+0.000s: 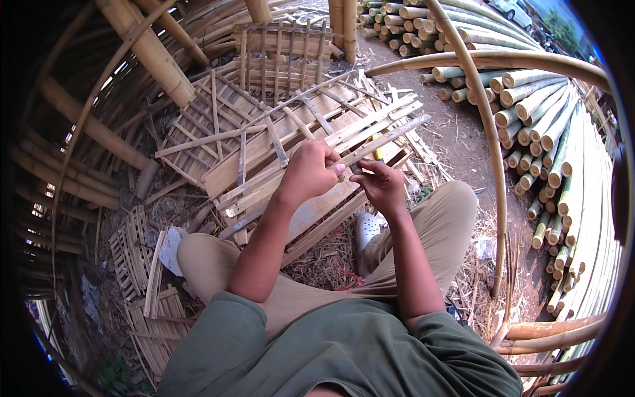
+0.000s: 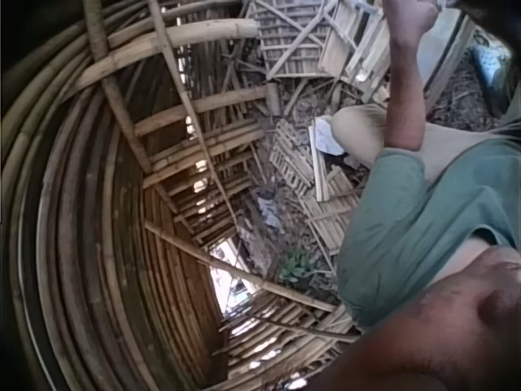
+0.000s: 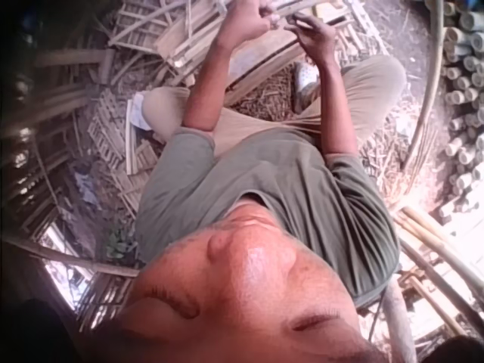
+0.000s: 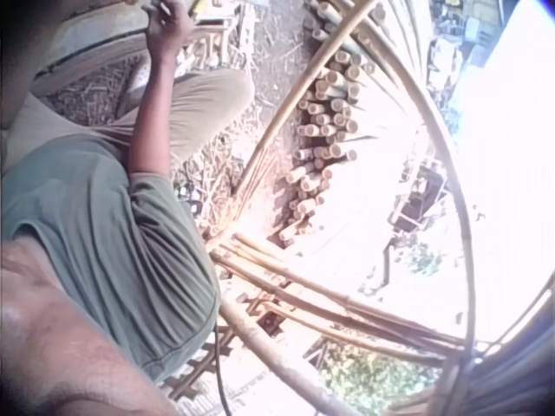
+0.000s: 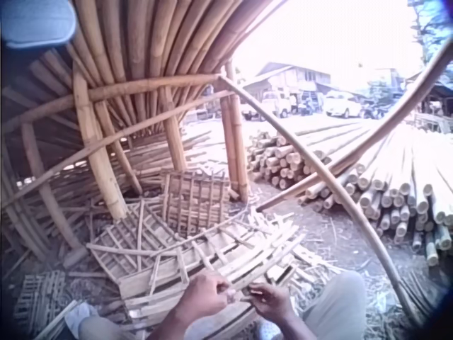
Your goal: The person aligns bamboo strips on a wooden base and fastens them together by driving nails with a hammer.
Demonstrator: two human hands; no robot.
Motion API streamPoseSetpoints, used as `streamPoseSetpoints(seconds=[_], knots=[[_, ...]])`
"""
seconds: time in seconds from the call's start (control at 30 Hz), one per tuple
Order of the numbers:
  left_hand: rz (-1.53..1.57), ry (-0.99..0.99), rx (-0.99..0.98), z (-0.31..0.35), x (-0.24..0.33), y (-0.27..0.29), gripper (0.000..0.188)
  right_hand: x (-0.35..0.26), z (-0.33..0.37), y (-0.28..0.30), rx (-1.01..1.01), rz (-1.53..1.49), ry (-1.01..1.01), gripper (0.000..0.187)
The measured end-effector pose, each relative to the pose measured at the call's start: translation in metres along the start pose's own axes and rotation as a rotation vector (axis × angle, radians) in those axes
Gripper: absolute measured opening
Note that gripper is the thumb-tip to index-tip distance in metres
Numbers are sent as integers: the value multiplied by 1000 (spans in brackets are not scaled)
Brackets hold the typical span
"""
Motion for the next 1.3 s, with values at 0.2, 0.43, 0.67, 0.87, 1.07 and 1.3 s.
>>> streamPoseSetpoints(seconds=[0.2,0.43,0.67,0.87,1.07,1.3], knots=[[-81,-11,-11,4,2,-23,15,34,13,43,74,215,24,31],[-165,-82,109,15,-3,-42,14,82,34,49,278,892,-370,48],[-342,-132,125,14,-60,-80,15,116,40,28,122,695,-526,29],[-325,-314,174,24,-69,-82,17,88,38,46,94,817,-671,29],[-294,-319,173,22,-71,-86,19,96,42,53,186,901,-633,25],[-175,-297,467,23,-84,-69,16,109,49,78,385,843,-742,27]])
Point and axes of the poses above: each hand's wrist, its own z-axis away from the middle knuckle, its own y-axis out of the back of the hand, x = y × z, the point moved 8 cm from there along -z, towards the middle knuckle, and after that the axes turned 2 degrees about x, right-handed, at the moved point
